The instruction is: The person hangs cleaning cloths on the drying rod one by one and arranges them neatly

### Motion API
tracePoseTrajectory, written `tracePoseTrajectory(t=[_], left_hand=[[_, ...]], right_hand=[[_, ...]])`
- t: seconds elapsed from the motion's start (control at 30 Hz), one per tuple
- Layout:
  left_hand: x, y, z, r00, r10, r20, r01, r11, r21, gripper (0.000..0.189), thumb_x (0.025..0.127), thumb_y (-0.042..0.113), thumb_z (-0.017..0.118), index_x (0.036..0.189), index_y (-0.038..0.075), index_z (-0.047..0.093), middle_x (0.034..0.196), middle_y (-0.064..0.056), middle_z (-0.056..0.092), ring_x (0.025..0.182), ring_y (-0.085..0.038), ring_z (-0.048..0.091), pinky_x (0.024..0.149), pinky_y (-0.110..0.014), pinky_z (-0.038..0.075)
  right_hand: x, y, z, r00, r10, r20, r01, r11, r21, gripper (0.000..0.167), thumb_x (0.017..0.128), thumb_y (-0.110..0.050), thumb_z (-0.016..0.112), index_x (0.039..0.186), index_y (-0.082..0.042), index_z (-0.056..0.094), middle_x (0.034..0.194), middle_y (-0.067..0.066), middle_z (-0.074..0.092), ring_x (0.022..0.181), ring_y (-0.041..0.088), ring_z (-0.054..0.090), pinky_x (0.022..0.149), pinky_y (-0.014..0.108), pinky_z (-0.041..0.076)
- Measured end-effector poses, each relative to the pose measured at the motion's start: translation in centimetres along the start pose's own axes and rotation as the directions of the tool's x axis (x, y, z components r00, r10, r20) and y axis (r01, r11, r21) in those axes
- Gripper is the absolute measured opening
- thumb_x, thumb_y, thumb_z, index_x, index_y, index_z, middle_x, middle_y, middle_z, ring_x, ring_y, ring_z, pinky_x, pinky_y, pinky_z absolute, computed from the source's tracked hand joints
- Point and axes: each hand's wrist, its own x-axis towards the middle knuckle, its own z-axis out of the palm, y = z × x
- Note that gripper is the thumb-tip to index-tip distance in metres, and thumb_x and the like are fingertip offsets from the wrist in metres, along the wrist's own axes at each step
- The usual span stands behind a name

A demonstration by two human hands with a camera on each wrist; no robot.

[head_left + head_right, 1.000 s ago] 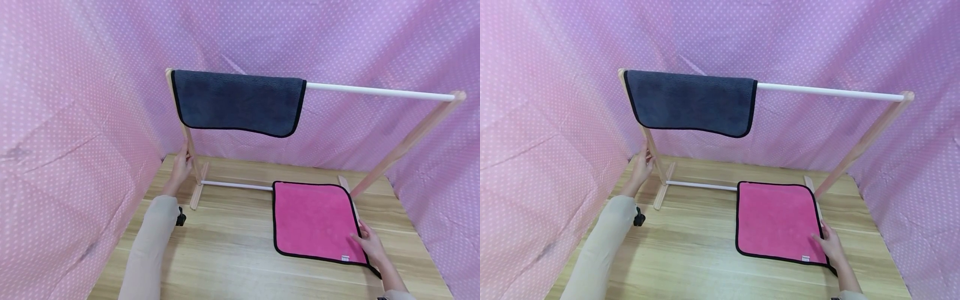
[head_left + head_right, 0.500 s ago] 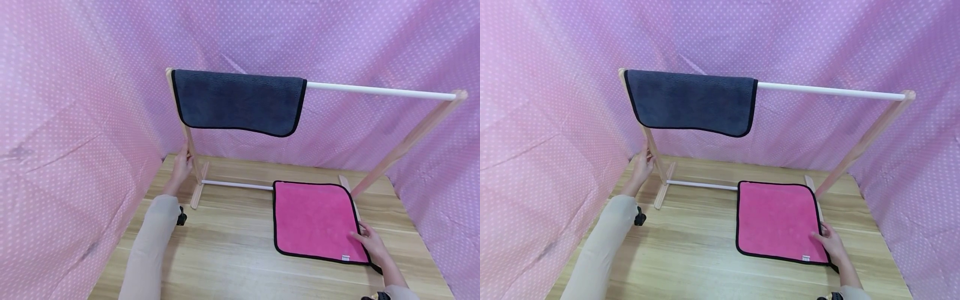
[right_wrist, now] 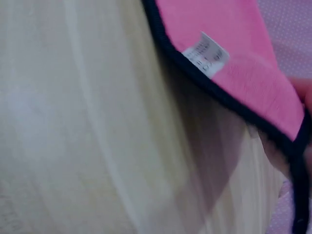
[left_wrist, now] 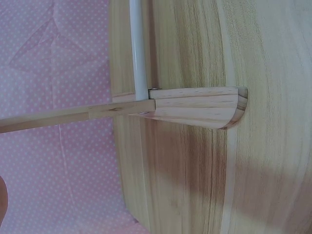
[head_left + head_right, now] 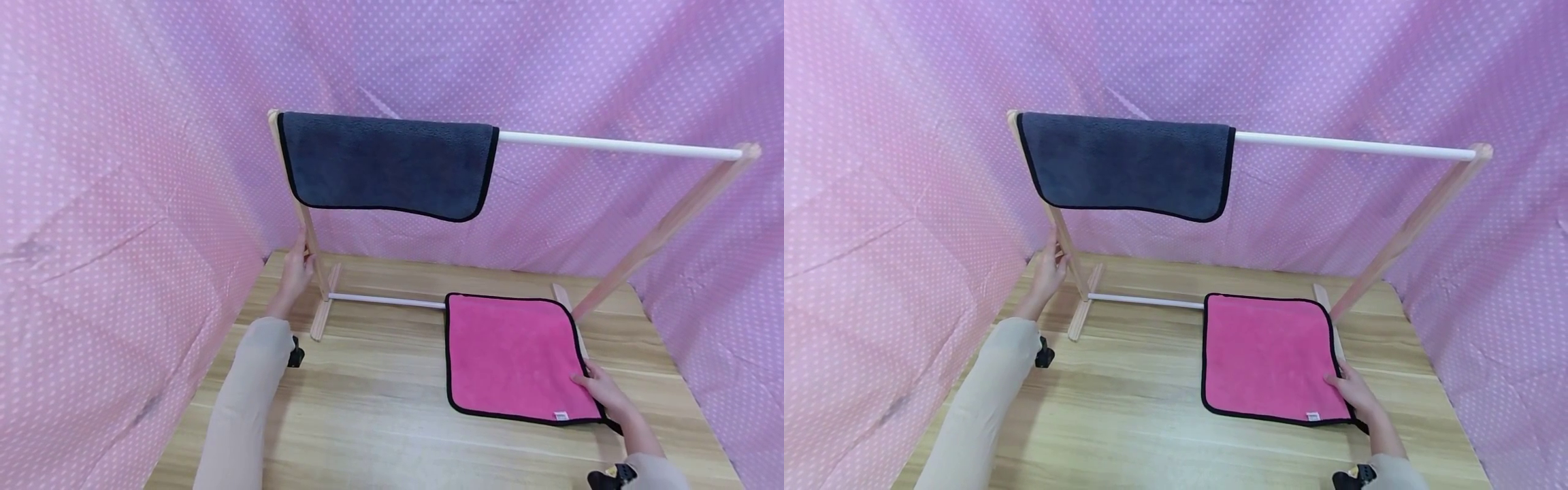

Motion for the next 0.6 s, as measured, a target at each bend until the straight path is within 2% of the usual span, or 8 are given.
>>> tracePoseTrajectory(t=[0.13,0.2,0.27,0.33,0.43,0.5,0.6], left_hand=[[0.0,-0.1,0.0,1.000,0.014,0.000,-0.014,1.000,0.005,0.070,0.079,-0.023,0.050,0.141,-0.002,0.024,0.120,-0.038,0.045,0.100,-0.049,0.053,0.075,-0.052,0.051],[0.0,-0.2,0.0,1.000,0.020,-0.002,-0.020,1.000,0.003,0.071,0.079,-0.023,0.050,0.141,-0.001,0.024,0.120,-0.038,0.045,0.100,-0.049,0.053,0.076,-0.052,0.051],[0.0,-0.2,0.0,1.000,0.019,-0.003,-0.019,1.000,0.000,0.070,0.079,-0.023,0.050,0.141,-0.002,0.024,0.119,-0.038,0.045,0.100,-0.049,0.053,0.076,-0.052,0.051],[0.0,-0.2,0.0,1.000,0.015,0.000,-0.015,1.000,-0.002,0.070,0.079,-0.023,0.050,0.140,-0.003,0.024,0.118,-0.039,0.046,0.100,-0.049,0.053,0.076,-0.051,0.051],[0.0,-0.2,0.0,1.000,0.004,0.007,-0.004,1.000,-0.006,0.069,0.079,-0.023,0.050,0.140,-0.004,0.024,0.117,-0.039,0.046,0.101,-0.049,0.053,0.077,-0.051,0.051],[0.0,-0.3,0.0,1.000,0.001,0.010,-0.001,1.000,-0.006,0.068,0.079,-0.022,0.050,0.140,-0.004,0.024,0.117,-0.039,0.047,0.101,-0.049,0.053,0.077,-0.051,0.051],[0.0,-0.3,0.0,1.000,0.001,0.010,-0.001,1.000,0.000,0.068,0.079,-0.022,0.050,0.140,-0.005,0.024,0.116,-0.039,0.047,0.101,-0.049,0.054,0.077,-0.051,0.051]], right_hand=[[-0.1,-0.9,-0.2,0.997,-0.010,0.082,-0.003,0.987,0.160,0.070,0.094,-0.010,0.041,0.141,0.006,-0.009,0.134,0.041,0.011,0.079,0.011,0.059,0.070,0.030,0.053],[-0.2,-1.5,-0.3,0.994,-0.041,0.099,0.023,0.983,0.182,0.071,0.094,-0.012,0.041,0.141,0.004,-0.010,0.135,0.040,0.008,0.080,0.008,0.059,0.070,0.030,0.053],[-0.3,-2.3,-0.4,0.992,-0.093,0.087,0.075,0.978,0.196,0.070,0.095,-0.012,0.043,0.142,0.003,-0.007,0.136,0.037,0.009,0.082,0.005,0.058,0.070,0.029,0.052],[-0.3,-3.1,-0.5,0.985,-0.164,0.058,0.150,0.971,0.187,0.069,0.094,-0.012,0.046,0.143,0.002,-0.001,0.136,0.022,0.026,0.086,-0.002,0.055,0.071,0.025,0.051],[-0.4,-4.5,-0.6,0.952,-0.305,0.018,0.295,0.935,0.196,0.060,0.093,-0.008,0.048,0.144,-0.003,0.015,0.126,-0.009,0.042,0.094,-0.010,0.049,0.075,0.015,0.047],[-0.4,-5.4,-0.5,0.920,-0.393,0.008,0.380,0.893,0.241,0.055,0.093,-0.004,0.048,0.142,-0.009,0.024,0.115,-0.025,0.045,0.098,-0.011,0.048,0.077,0.012,0.045],[-0.6,-7.0,-0.4,0.873,-0.487,0.034,0.446,0.823,0.351,0.052,0.093,0.002,0.044,0.138,-0.020,0.031,0.116,-0.021,0.051,0.099,-0.004,0.053,0.074,0.017,0.050]])
